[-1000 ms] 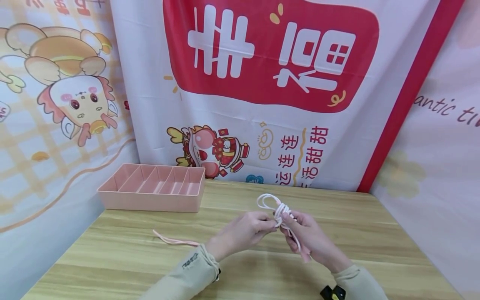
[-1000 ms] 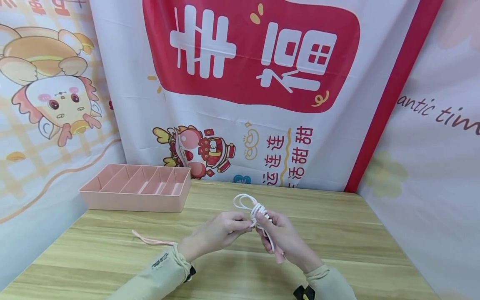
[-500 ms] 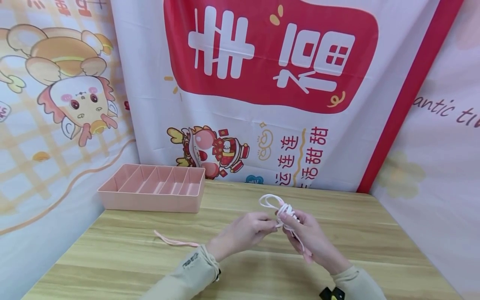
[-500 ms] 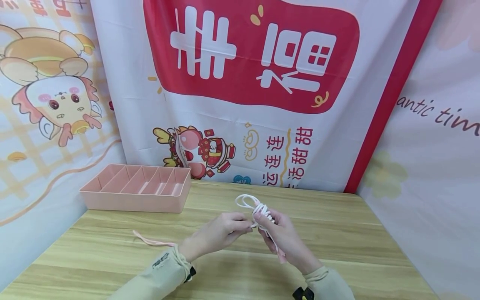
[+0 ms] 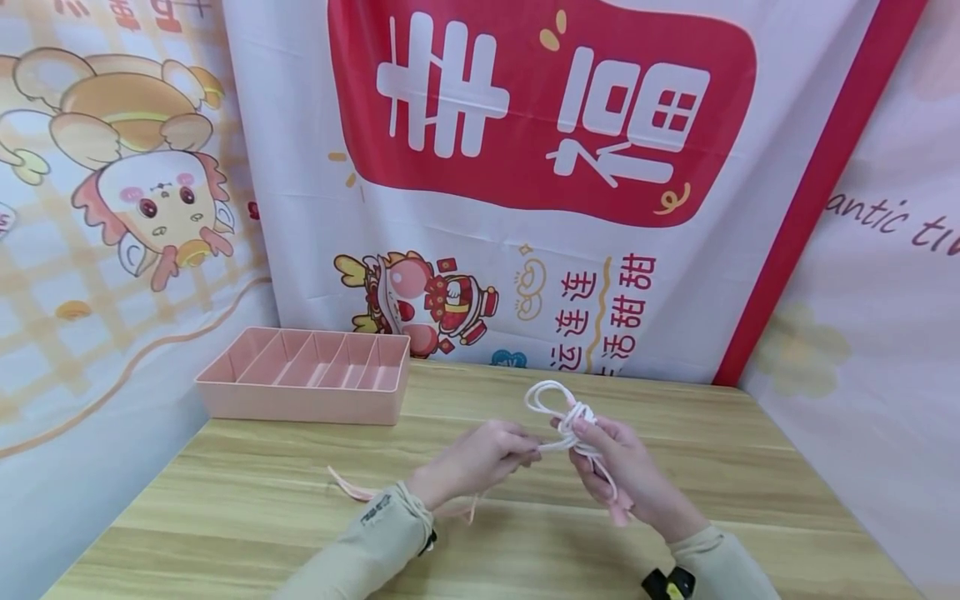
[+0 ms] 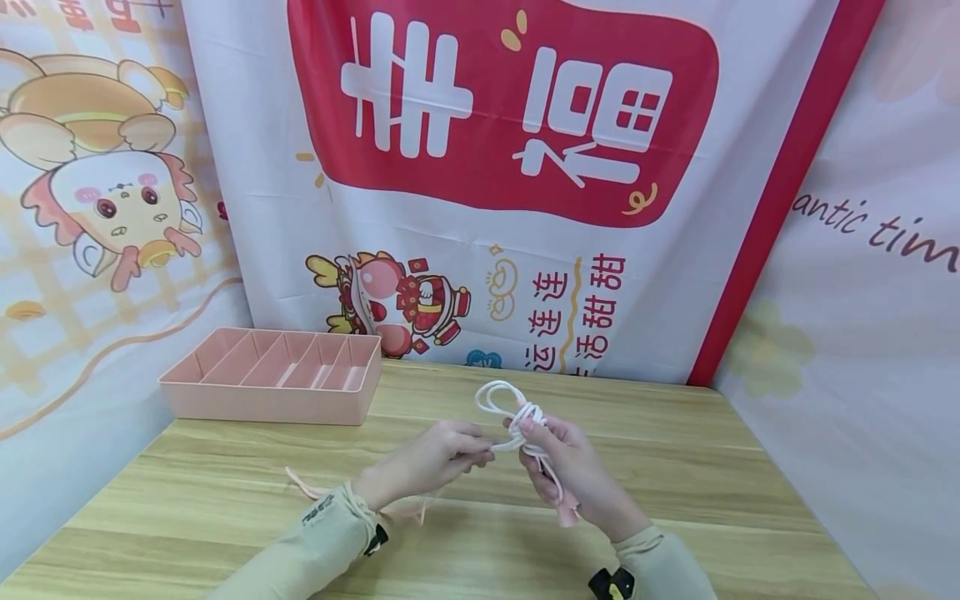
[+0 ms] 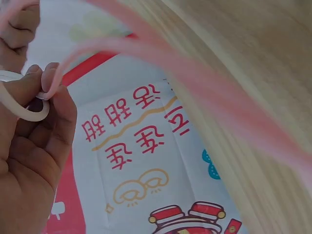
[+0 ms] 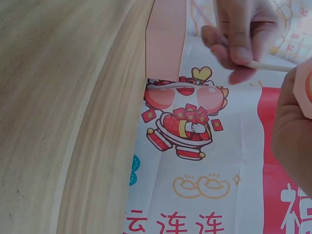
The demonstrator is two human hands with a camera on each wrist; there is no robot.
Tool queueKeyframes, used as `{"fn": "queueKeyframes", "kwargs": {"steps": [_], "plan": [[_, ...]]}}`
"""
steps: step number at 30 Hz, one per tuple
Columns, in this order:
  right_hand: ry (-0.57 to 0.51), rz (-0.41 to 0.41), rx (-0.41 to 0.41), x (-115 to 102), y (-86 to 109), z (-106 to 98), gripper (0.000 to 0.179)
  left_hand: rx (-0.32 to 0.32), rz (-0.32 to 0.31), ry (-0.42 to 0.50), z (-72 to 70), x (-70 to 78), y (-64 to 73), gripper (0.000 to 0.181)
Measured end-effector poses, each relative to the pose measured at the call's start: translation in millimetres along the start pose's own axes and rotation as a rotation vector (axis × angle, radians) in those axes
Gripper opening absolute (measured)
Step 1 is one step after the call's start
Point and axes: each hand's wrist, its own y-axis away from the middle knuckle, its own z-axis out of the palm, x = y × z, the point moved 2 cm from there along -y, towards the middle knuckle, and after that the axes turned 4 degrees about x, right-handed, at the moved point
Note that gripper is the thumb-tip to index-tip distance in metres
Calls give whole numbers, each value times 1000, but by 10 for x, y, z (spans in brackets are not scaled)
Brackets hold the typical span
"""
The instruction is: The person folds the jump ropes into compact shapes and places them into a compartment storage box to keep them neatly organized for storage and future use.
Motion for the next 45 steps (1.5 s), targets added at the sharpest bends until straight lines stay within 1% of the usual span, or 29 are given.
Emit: {"fn": "queueKeyframes", "kwargs": {"steps": [3, 6, 9, 11, 14, 17, 21, 24, 26, 28, 30, 33, 35, 39, 42, 44, 45], "plan": [[10, -33, -61, -21, 14, 19, 38, -34, -82, 47, 8, -51, 22, 17], [32, -51, -105, -30, 26, 41, 36, -49, -135, 79, 5, -98, 40, 19], [90, -27, -126, -31, 38, 59, 34, -48, -186, 110, -14, -145, 55, 15], [153, 2, -136, -26, 44, 70, 34, -52, -230, 126, -36, -175, 65, 12], [256, 29, -162, -14, 41, 87, 36, -55, -266, 126, -83, -214, 72, 7], [300, 30, -175, -8, 33, 94, 37, -55, -255, 97, -129, -237, 68, 7], [299, 23, -176, -9, 30, 95, 37, -63, -232, 78, -158, -243, 61, 10], [302, 28, -182, -5, 32, 98, 36, -68, -231, 67, -167, -236, 63, 10], [316, 47, -183, 0, 31, 99, 35, -69, -250, 55, -177, -224, 67, 8], [367, 72, -182, 5, 32, 96, 34, -66, -277, 62, -192, -219, 70, 6], [405, 108, -179, 7, 38, 97, 34, -61, -290, 65, -213, -206, 65, 8], [485, 143, -190, 9, 55, 107, 30, -59, -282, 74, -231, -185, 52, 10], [510, 153, -218, 16, 64, 117, 28, -67, -270, 81, -238, -155, 39, 9], [565, 134, -308, 41, 68, 133, 23, -101, -281, 157, -222, -94, 19, 9], [613, 108, -345, 59, 68, 159, 18, -114, -282, 200, -219, -51, 4, 9], [669, 71, -354, 78, 66, 190, 22, -121, -283, 215, -224, -21, -5, 8], [690, 52, -360, 91, 66, 208, 28, -126, -284, 223, -227, -2, -12, 8]]}}
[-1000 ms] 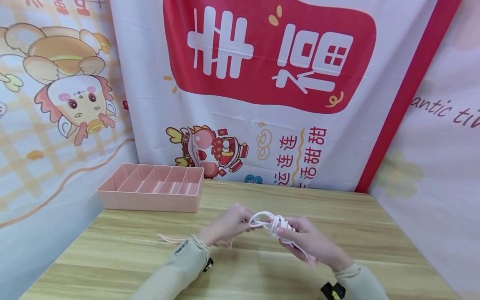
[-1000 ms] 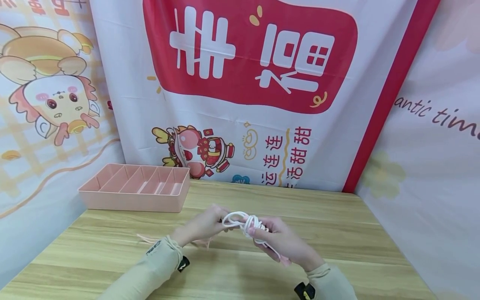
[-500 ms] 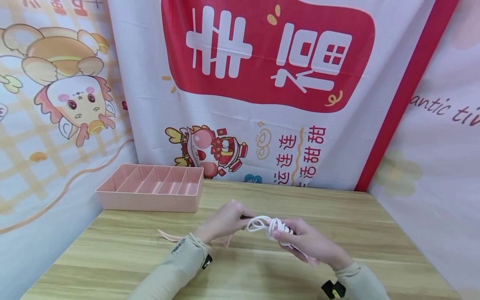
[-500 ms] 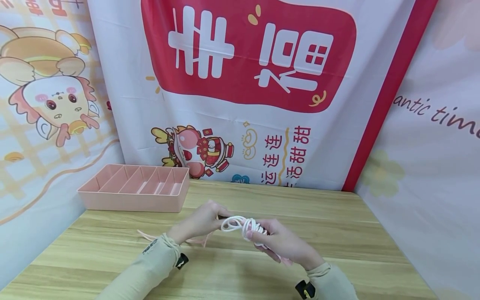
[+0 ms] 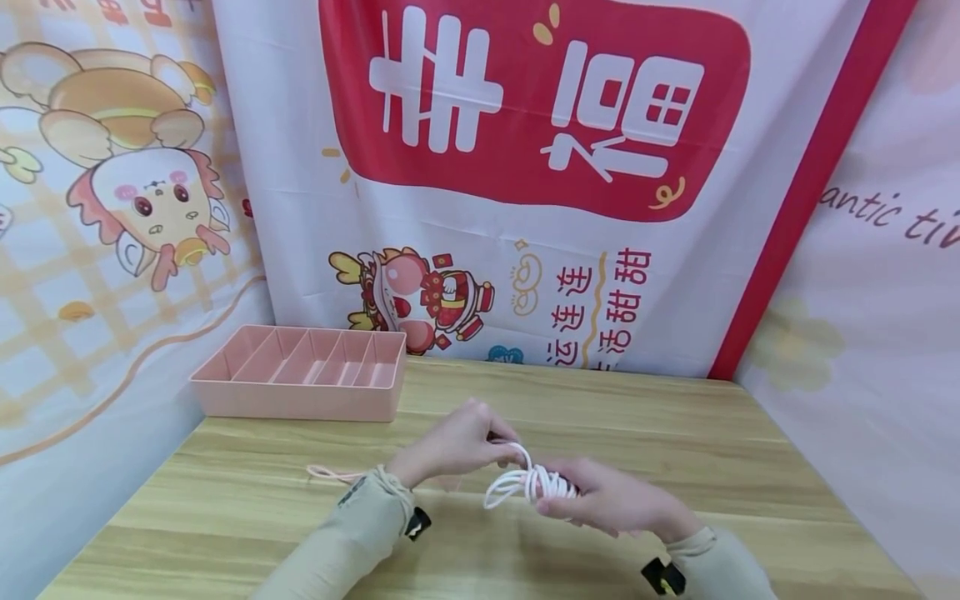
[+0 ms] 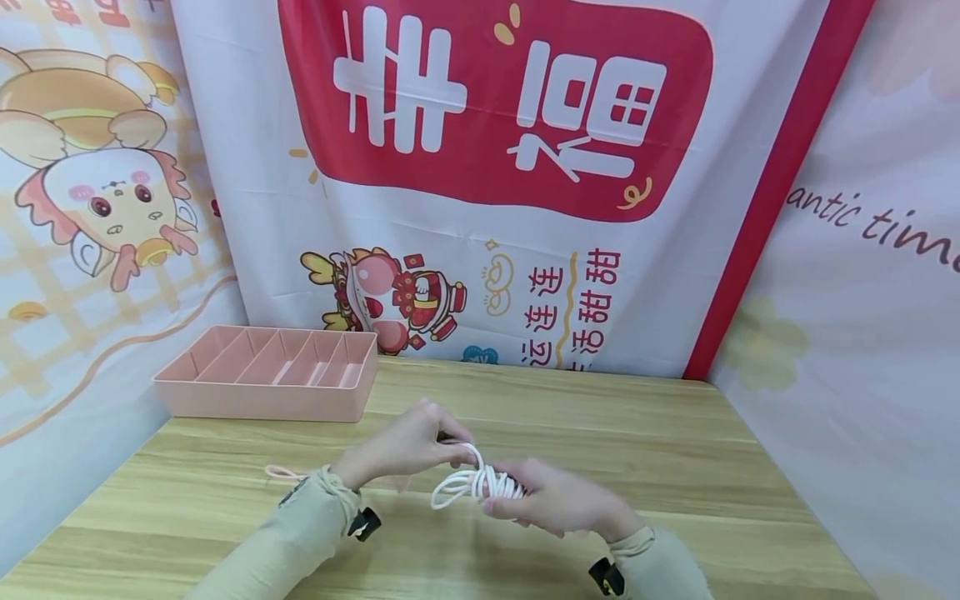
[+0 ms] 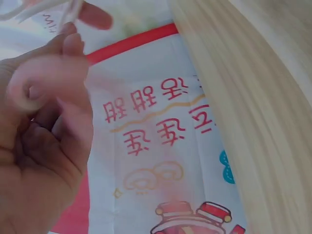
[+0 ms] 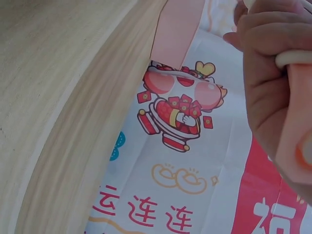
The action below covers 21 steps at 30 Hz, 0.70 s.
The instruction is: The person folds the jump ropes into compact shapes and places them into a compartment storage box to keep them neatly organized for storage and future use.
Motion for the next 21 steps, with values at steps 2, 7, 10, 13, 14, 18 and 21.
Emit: {"fn": "queueKeyframes", "kwargs": {"steps": [2, 7, 10, 13, 14, 18, 21], "plan": [[46, -33, 5, -4, -19, 49, 42, -20, -14, 17, 1, 37, 5, 8], [121, -99, 45, 0, -48, 138, 50, -54, -81, 27, 12, 120, 13, 8], [149, -79, 93, 14, -50, 154, 47, -53, -111, -29, 20, 158, 9, 10], [169, -34, 137, 37, -49, 150, 49, -37, -100, -120, 19, 201, 10, 16], [174, -19, 151, 48, -51, 146, 47, -33, -91, -150, 18, 215, 12, 18], [184, 20, 224, 95, -66, 114, 40, -12, -39, -228, 16, 273, 19, 19], [191, 33, 288, 130, -74, 88, 38, 5, -10, -249, 43, 308, 15, 19]]}}
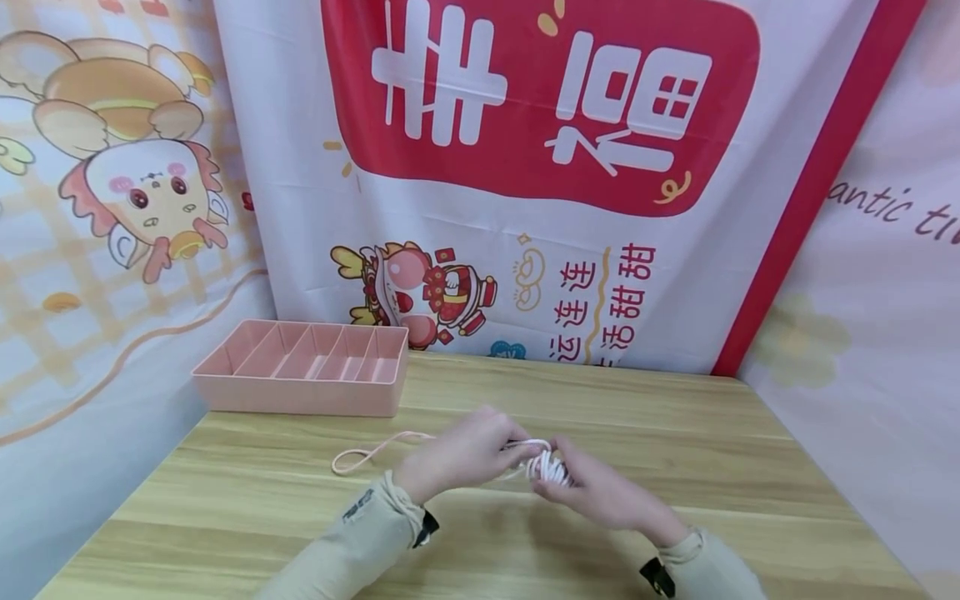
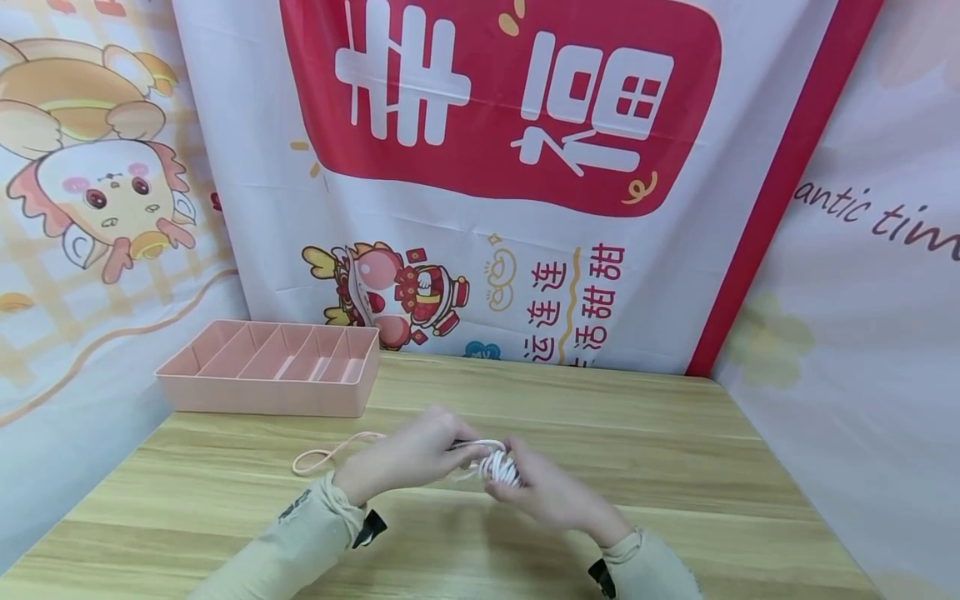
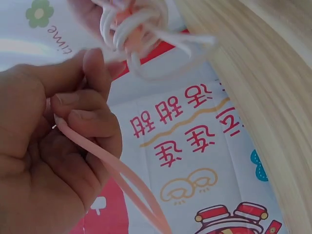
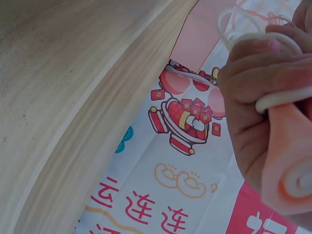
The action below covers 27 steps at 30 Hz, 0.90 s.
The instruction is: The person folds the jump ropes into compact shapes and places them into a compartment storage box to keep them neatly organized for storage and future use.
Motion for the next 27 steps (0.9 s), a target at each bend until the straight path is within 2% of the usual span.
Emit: {"fn": "queueKeyframes", "kwargs": {"steps": [6, 10, 14, 19, 23, 27], "plan": [[53, -49, 114, 27, -37, -7, 33, 100, 70, -28, 76, 88, -16, 19], [71, -67, 153, 14, -43, -5, 29, 154, 129, -8, 146, 136, -13, 17], [52, -46, 185, 11, -44, -17, 26, 193, 174, -8, 208, 167, 1, 19], [-75, 24, 255, 16, -61, -104, 20, 262, 216, 28, 212, 197, 13, 27], [-199, 124, 315, -4, -62, -195, 18, 325, 227, 155, 173, 194, 11, 29], [-370, 187, 333, -47, -57, -240, 29, 355, 199, 298, 142, 161, 11, 28]]}}
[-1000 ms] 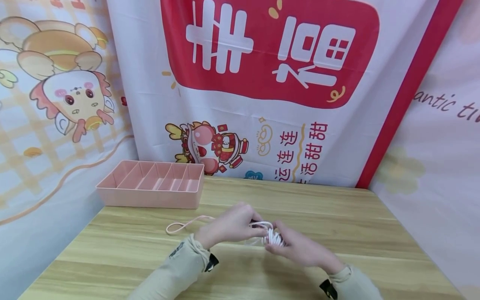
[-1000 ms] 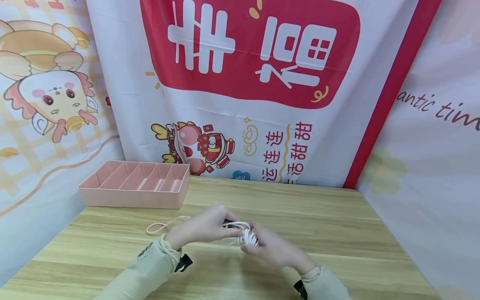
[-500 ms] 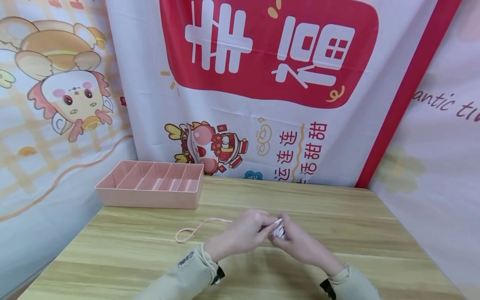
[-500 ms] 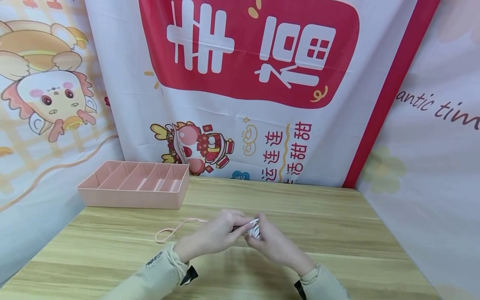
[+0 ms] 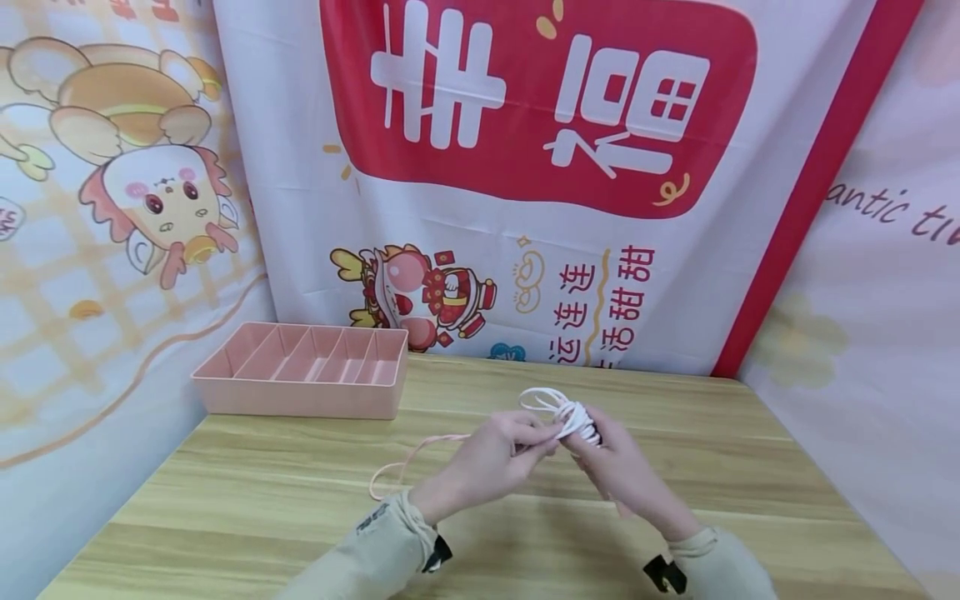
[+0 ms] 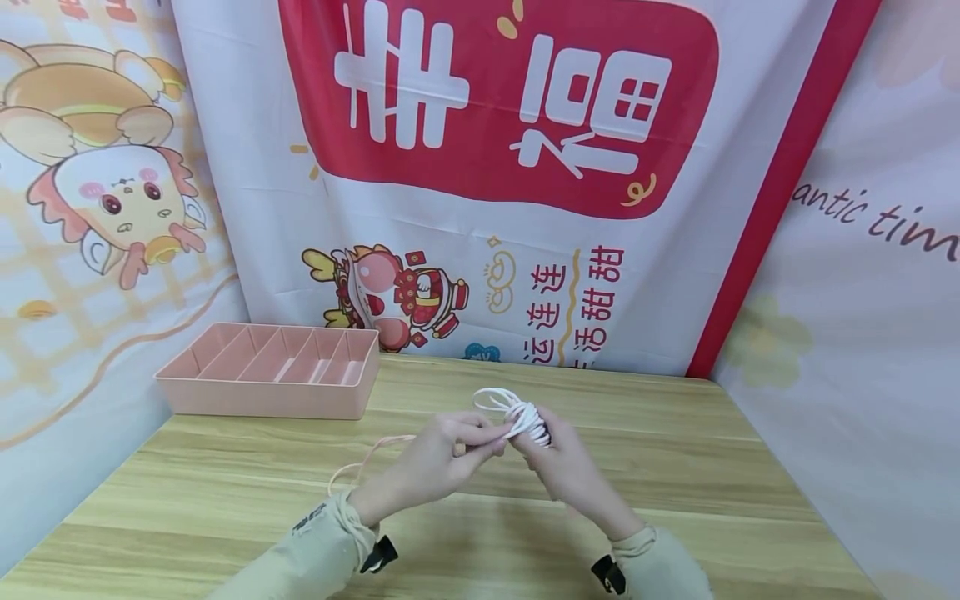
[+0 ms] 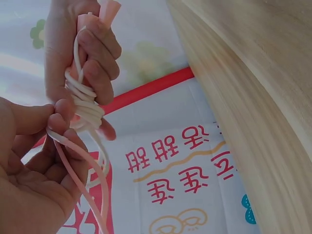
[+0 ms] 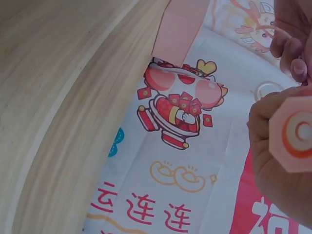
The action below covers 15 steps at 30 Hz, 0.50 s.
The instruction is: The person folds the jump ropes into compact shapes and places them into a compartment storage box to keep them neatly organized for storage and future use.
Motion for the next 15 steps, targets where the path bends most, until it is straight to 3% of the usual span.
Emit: {"fn": "queueKeyframes", "kwargs": {"steps": [8, 15], "plan": [[-183, 17, -106, -28, 5, -68, 35, 90, -91, 127, -43, 1, -25, 22], [-332, -12, -217, -71, 30, -140, 39, 69, -139, 140, -49, -29, -37, 18]]}}
